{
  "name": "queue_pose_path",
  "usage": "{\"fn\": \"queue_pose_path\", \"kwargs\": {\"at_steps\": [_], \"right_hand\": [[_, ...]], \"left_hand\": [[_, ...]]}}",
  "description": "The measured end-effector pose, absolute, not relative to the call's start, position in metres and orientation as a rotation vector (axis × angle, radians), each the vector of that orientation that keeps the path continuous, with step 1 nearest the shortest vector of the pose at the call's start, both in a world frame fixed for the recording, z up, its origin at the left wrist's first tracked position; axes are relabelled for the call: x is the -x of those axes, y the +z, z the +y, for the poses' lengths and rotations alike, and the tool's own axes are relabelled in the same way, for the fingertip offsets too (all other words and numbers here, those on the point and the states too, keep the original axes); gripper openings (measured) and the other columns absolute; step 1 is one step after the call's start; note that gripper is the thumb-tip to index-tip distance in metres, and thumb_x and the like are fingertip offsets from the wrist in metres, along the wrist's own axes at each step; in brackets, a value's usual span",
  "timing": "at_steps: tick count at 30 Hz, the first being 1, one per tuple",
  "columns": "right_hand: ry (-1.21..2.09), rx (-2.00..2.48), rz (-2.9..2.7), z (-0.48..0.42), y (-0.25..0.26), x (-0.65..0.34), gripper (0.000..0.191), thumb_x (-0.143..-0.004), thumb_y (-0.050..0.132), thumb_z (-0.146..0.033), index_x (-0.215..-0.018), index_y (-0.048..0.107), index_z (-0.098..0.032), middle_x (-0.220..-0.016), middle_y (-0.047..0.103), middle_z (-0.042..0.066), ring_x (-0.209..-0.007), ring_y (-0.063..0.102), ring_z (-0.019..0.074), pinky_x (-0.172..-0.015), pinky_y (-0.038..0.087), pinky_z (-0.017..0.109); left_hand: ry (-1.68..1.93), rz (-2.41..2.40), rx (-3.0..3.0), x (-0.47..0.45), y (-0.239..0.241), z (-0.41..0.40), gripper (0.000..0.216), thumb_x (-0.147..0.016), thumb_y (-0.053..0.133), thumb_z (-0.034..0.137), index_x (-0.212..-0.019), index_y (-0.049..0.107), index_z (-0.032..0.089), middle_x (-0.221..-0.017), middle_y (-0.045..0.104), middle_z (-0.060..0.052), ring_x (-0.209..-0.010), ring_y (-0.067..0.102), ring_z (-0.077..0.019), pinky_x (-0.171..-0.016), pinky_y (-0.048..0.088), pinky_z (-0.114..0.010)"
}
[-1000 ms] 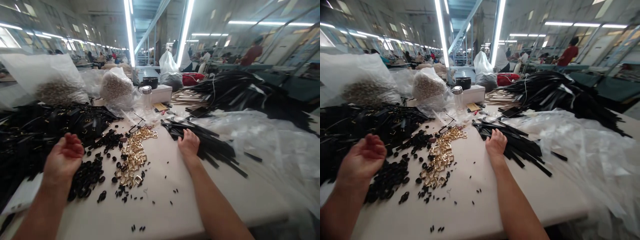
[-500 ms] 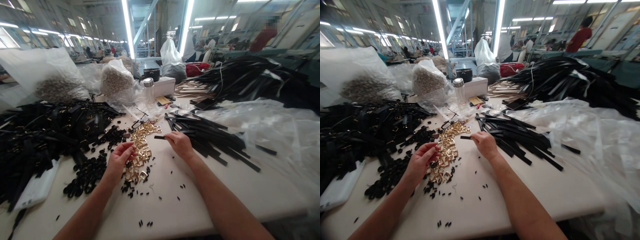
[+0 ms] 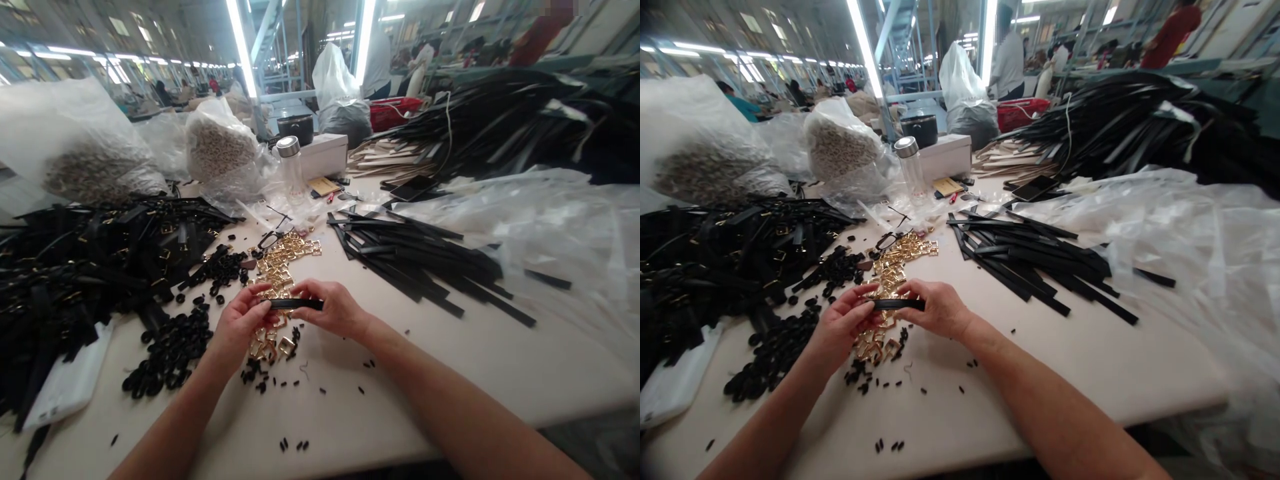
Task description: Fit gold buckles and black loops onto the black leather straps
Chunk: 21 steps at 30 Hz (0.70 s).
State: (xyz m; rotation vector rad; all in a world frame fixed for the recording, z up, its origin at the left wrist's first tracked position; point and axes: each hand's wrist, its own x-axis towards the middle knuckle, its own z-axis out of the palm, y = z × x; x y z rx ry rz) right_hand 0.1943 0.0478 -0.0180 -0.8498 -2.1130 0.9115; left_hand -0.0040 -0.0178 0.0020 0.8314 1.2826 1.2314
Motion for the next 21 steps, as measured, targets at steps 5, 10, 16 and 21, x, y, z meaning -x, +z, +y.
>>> {"fn": "queue_pose_path", "kwargs": {"at_steps": [5,10,16,21], "right_hand": [[0.867,0.794,-2.110,0.048,-0.020,-0.192,0.020,-0.079,0.074,-0.030,-0.096,0.069,-0.020,-0.088,0.073,0.001,-0.074,0.065,0.0131,-0.069,0.048,0.023],[0.915,0.748,-2.032,0.046,-0.020,-0.189,0.026,-0.080,0.074,-0.033,-0.103,0.069,-0.020,-0.095,0.074,0.003,-0.081,0.067,0.0149,-0.077,0.051,0.026],[0.867,0.754,-2.006,0.044,-0.017,-0.187,0.020,-0.083,0.072,-0.030,-0.101,0.072,-0.021,-0.091,0.073,0.003,-0.078,0.066,0.0141,-0.073,0.050,0.024],[0.860,0.756,-2.011,0.043,-0.015,-0.188,0.013,-0.081,0.072,-0.026,-0.093,0.072,-0.020,-0.084,0.073,0.001,-0.074,0.065,0.0129,-0.069,0.047,0.023]], "left_hand": [[1.286,1.299,-0.740,0.009,0.007,-0.016,0.051,-0.067,0.079,0.029,-0.113,0.062,0.014,-0.074,0.071,-0.002,-0.057,0.065,-0.0115,-0.057,0.053,-0.021],[1.251,1.273,-0.722,0.003,0.008,-0.016,0.052,-0.068,0.078,0.030,-0.115,0.061,0.014,-0.075,0.073,-0.004,-0.057,0.066,-0.0129,-0.058,0.054,-0.023],[1.236,1.229,-0.729,-0.001,0.005,-0.017,0.050,-0.070,0.077,0.029,-0.115,0.061,0.015,-0.078,0.074,-0.004,-0.058,0.068,-0.0143,-0.062,0.056,-0.026],[1.261,1.211,-0.742,-0.002,0.004,-0.018,0.048,-0.070,0.076,0.026,-0.115,0.063,0.017,-0.080,0.074,-0.003,-0.060,0.068,-0.0136,-0.065,0.056,-0.026]]}}
